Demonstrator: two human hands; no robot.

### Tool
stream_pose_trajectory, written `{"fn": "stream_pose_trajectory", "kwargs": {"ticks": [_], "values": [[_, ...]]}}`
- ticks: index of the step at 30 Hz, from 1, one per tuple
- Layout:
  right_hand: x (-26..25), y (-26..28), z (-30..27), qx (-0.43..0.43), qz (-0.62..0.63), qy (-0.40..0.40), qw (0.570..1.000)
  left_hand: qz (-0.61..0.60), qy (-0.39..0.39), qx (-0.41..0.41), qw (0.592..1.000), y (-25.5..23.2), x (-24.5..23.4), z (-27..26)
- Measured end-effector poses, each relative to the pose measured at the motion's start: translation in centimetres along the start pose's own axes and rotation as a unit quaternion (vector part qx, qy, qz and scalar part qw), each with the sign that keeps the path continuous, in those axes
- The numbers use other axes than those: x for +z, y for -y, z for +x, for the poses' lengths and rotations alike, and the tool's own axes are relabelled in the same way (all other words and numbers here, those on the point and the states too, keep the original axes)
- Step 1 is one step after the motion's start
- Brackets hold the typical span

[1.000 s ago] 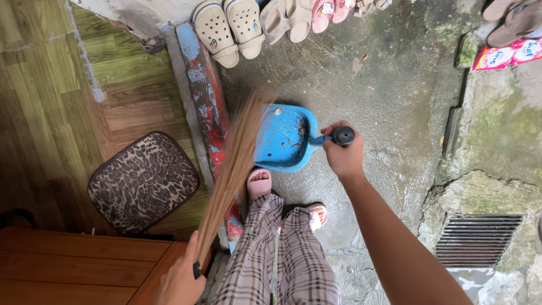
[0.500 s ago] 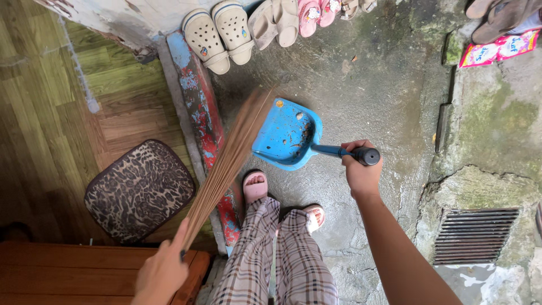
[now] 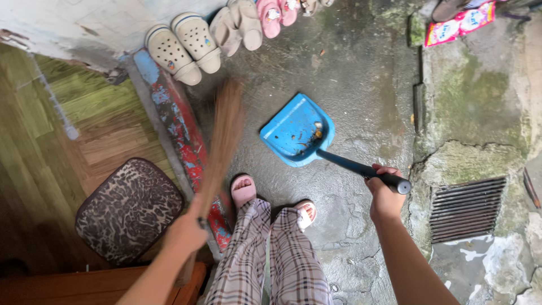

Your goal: The person sweeps debris and water on a concrete outdoor surface using a broom made of sticks and a blue dustpan, eventually collecting the debris and pouring water over the area to rinse it.

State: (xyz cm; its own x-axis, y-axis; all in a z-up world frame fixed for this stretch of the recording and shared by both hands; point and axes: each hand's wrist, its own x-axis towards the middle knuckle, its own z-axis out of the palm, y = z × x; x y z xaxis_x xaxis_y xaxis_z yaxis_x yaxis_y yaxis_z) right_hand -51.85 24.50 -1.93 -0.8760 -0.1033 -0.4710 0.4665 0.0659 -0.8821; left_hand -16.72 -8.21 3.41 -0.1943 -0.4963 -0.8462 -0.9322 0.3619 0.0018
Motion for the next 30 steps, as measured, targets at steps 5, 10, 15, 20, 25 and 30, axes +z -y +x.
{"fn": "stream_pose_trajectory", "kwargs": {"ticks": [5, 10, 15, 20, 25, 30], "values": [[-3.6, -0.4, 0.8, 0.019, 0.011, -0.061, 0.998, 0.060, 0.074, 0.106, 0.990, -3.2, 0.2, -2.0], [-8.8, -0.2, 0.5, 0.024, 0.034, -0.119, 0.992, 0.050, 0.003, 0.070, 0.996, -5.6, -3.3, -0.3], [-12.0, -1.5, -0.4, 0.022, 0.054, -0.151, 0.987, 0.155, 0.010, 0.130, 0.979, -10.9, 0.5, 1.3], [-17.1, 0.0, 0.3, 0.023, 0.100, -0.209, 0.972, 0.196, 0.041, 0.176, 0.964, -9.8, -5.0, 1.2], [-19.6, -1.8, -0.2, 0.027, 0.086, -0.204, 0.975, 0.081, 0.012, 0.141, 0.987, -14.2, -2.1, 7.8], [-18.0, -3.7, 1.0, 0.010, 0.093, -0.150, 0.984, 0.199, 0.095, 0.162, 0.962, -16.8, 3.6, 6.8]]}}
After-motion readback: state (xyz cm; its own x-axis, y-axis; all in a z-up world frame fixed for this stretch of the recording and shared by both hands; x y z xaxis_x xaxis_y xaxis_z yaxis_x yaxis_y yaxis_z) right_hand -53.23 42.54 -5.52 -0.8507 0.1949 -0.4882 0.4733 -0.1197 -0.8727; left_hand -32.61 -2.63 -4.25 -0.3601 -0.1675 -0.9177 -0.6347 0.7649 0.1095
